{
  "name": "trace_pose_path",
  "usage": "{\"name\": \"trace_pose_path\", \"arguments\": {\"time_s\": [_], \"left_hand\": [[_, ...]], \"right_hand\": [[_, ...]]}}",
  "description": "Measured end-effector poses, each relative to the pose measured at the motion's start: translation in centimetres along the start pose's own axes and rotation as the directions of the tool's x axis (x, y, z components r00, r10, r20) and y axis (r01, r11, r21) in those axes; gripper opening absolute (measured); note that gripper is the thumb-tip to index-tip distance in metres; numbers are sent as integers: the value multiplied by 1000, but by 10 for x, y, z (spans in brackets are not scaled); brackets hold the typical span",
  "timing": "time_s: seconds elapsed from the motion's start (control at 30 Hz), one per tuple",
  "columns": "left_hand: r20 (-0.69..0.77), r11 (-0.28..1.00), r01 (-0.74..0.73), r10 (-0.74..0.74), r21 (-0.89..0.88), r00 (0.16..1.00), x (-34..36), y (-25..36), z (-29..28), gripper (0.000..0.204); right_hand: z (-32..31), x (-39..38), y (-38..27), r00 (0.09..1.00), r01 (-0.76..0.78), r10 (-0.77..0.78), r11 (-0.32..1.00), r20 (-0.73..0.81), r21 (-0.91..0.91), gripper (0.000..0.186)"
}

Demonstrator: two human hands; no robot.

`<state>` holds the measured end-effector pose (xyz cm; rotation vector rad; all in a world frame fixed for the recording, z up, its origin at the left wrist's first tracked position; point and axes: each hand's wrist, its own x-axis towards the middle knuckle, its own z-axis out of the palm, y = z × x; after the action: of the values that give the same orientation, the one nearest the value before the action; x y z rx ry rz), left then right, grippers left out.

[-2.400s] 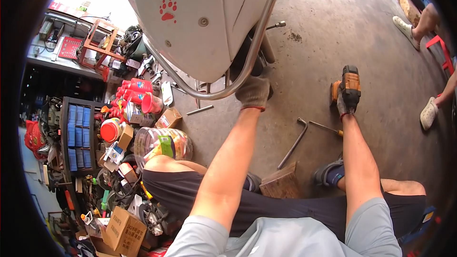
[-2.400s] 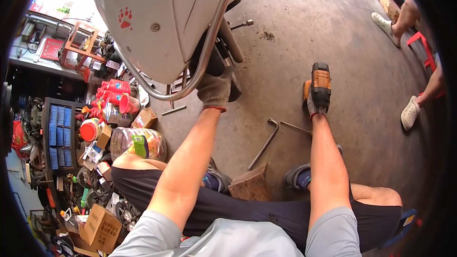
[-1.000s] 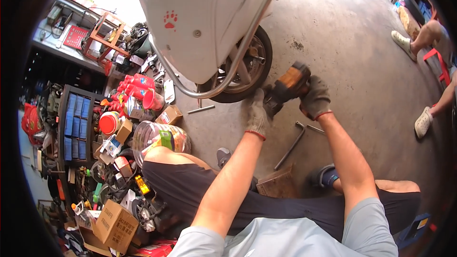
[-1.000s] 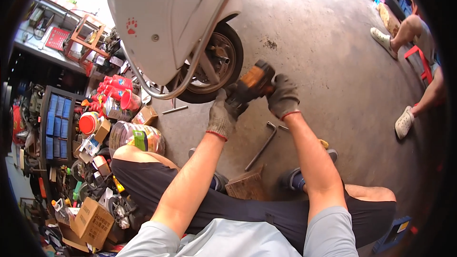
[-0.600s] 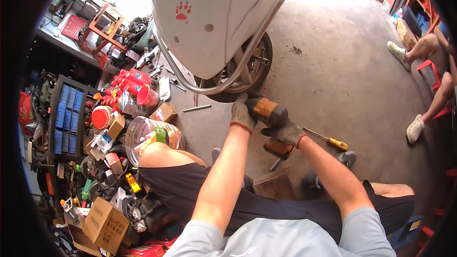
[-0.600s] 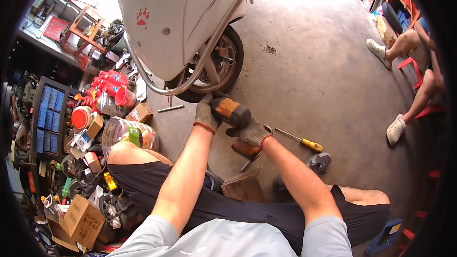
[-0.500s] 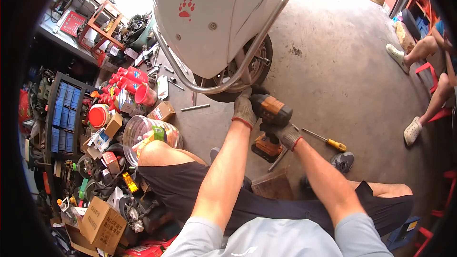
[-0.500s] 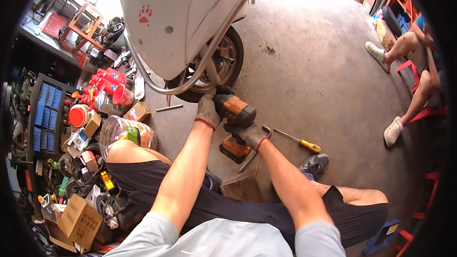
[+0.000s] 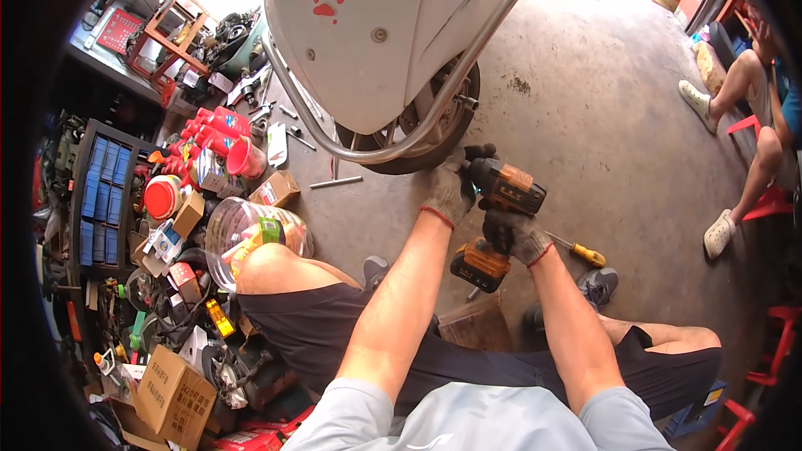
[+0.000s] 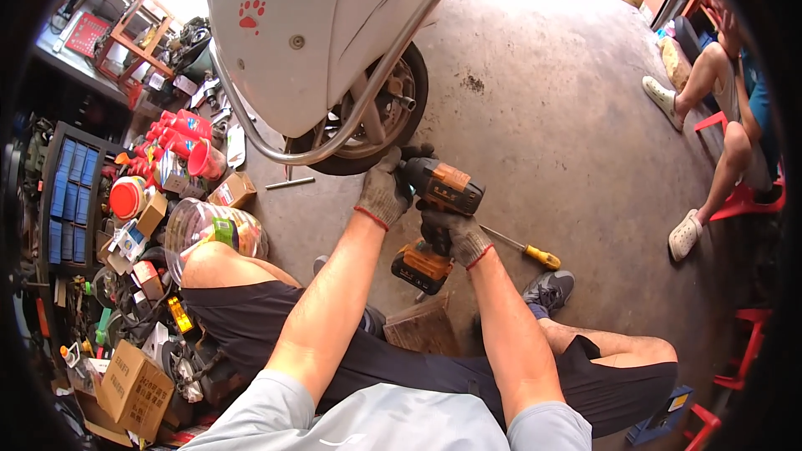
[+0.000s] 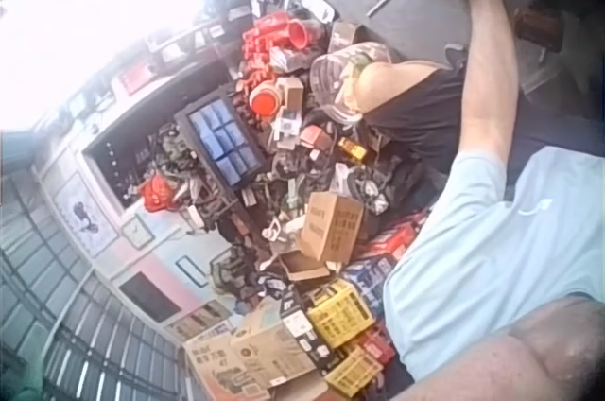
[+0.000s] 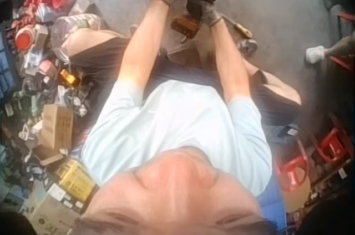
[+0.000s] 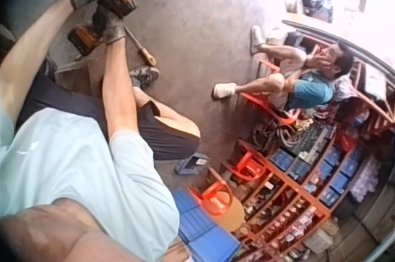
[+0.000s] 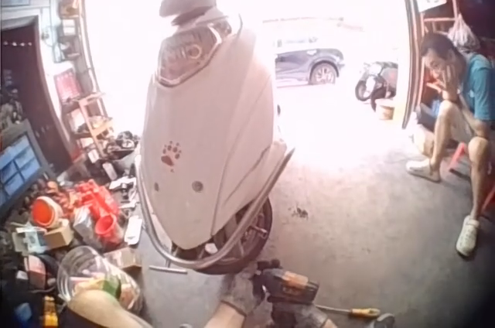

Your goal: Repairing the front wheel and brake assembly of a scooter using various tools.

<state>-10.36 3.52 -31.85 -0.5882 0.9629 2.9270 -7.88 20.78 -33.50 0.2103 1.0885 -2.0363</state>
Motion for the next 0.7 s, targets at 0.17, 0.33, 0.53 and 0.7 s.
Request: {"name": "trace_pose_path", "arguments": {"time_s": [0.17, 0.33, 0.53, 0.7], "left_hand": [[-42, 999, 36, -36, -20, 998, 3, -4, 0, 37], [46, 1000, 29, -29, -1, 998, 6, -7, 2, 38], [29, 995, -34, 31, 91, 999, 13, -10, 14, 36], [-75, 982, -69, 84, 179, 994, 14, -15, 16, 36]], "right_hand": [[-2, 3, 9, 998, -16, 20, 998, -68, 61, 26], [-4, 4, 6, 999, 3, 3, 992, -50, 124, 27], [-6, 6, -6, 995, 85, -89, 992, 40, 98, 26], [2, 9, -8, 980, 140, -118, 980, -157, 138, 25]]}}
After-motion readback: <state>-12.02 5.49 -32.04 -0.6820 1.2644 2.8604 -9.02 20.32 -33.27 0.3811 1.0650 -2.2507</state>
